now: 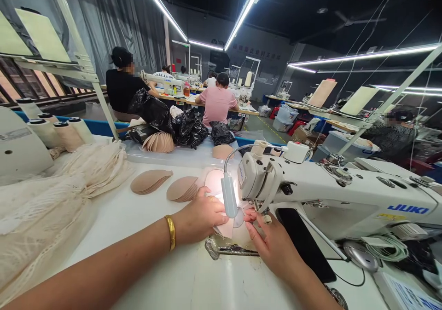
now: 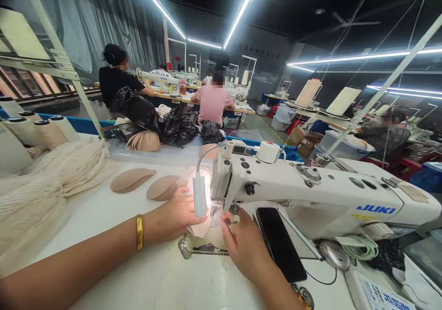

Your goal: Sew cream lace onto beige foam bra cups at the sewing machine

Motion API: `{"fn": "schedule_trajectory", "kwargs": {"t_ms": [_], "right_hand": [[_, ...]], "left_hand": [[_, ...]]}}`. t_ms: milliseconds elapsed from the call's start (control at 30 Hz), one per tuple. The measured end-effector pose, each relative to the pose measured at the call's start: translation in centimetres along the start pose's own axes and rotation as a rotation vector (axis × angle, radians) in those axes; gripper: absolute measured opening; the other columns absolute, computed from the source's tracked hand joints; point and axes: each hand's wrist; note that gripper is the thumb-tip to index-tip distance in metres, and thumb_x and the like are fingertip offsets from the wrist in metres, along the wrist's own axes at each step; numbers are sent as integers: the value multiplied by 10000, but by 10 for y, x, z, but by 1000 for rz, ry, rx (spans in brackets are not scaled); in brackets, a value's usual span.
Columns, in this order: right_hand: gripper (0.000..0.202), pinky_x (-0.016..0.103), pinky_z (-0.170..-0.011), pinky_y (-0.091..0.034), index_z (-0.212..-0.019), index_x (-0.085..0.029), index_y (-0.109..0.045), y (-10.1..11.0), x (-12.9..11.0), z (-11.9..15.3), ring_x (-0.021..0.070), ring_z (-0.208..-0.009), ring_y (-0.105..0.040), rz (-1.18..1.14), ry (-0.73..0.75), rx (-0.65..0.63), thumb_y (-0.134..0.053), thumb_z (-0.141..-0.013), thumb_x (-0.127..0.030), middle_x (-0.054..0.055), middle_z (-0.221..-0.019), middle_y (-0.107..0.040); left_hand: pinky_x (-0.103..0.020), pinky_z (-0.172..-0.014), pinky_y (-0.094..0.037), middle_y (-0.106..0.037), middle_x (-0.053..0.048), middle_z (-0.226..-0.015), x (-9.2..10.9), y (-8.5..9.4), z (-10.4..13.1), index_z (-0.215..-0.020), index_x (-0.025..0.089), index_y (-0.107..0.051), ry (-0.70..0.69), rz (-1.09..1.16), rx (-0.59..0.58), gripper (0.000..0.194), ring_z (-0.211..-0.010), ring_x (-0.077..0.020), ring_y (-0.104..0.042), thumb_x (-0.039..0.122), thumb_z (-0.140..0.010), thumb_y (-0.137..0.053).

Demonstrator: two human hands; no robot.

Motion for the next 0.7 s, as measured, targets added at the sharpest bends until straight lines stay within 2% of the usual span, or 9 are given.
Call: {"fn": "schedule_trajectory", "kwargs": {"t_ms": [100,167,300,400,567,700], "right_hand": [[210,428,-806,-597,-1195,-250,-596,2,-4,0,279,-984,-715,35,2,-67,-439,-1063,-295,88,-1097,-735],[202,411,-752,-576,-1153,-262,-612,4,-8,0,274,-931,-698,45,22,-139,-431,-1062,-271,69,-1039,-726],[262,374,-755,-528,-1037,-266,-654,8,-17,1,221,-813,-625,-27,102,-277,-433,-1015,-126,28,-897,-651],[296,358,-745,-505,-962,-255,-674,9,-21,2,219,-833,-598,-42,108,-335,-455,-965,-55,28,-887,-611],[291,359,-741,-497,-952,-239,-671,8,-21,2,222,-840,-584,-44,81,-344,-476,-940,-24,27,-885,-597],[270,377,-750,-512,-987,-236,-673,5,-19,0,228,-830,-597,-46,55,-308,-469,-968,-60,34,-885,-603]], "left_hand": [[-465,-918,-307,-692,4,-834,5,-3,4,-829,205,-604,-24,-46,30,265,-784,-218,-609,-21,-692,-610],[-462,-921,-298,-662,16,-791,10,-4,7,-792,196,-572,-39,-56,56,220,-746,-197,-581,-16,-738,-596],[-483,-971,-263,-647,39,-776,22,-5,12,-788,206,-572,-54,-15,111,163,-696,-172,-526,80,-886,-601],[-473,-933,-264,-650,41,-787,29,-4,15,-782,213,-577,-74,-2,97,158,-670,-165,-488,90,-874,-613],[-464,-891,-269,-638,42,-789,31,-5,15,-796,211,-564,-76,-28,87,144,-682,-169,-487,80,-829,-611],[-450,-879,-287,-605,45,-741,27,-7,10,-737,194,-519,-39,-13,105,182,-638,-152,-470,54,-820,-601]]}}
Point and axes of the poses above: each hand's wrist, its own z-axis away from the middle knuckle, its own y-axis out of the back of the hand, x = y × z
